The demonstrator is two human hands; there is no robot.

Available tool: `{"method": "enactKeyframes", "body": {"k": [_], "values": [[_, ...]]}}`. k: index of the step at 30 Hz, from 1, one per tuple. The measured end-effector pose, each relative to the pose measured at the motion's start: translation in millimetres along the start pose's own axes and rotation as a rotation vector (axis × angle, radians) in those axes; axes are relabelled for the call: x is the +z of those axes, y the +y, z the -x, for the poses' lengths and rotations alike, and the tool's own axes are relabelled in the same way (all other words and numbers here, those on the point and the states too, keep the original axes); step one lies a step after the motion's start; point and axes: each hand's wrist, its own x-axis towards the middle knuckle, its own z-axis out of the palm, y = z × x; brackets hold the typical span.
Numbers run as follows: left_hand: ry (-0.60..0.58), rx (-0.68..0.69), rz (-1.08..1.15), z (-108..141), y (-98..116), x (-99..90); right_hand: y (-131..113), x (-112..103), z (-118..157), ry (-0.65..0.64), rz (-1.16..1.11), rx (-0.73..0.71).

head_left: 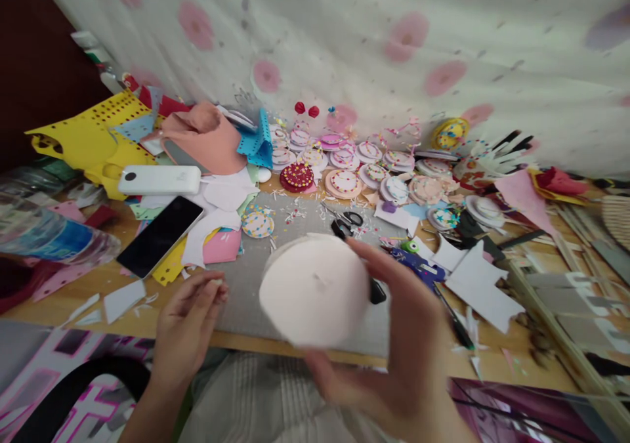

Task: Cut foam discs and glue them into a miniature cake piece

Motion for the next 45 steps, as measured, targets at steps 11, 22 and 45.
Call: {"method": "enactKeyframes", "body": {"k": [11,22,45], "values": [[-0.322,-0.013,-0.037,15.9,3.8,26.4,84.6,49.2,24.5,-0.158,0.157,0.001],[-0.759,0.114,-0.286,30.3,-1.1,52.5,31.1,40.8,28.8,-0.118,-0.492,0.039],[-0.497,-0.124,-0.202,-9.1,-38.1,72.3,96.9,62.9,16.4,0.120,-0.773,0.614]]}}
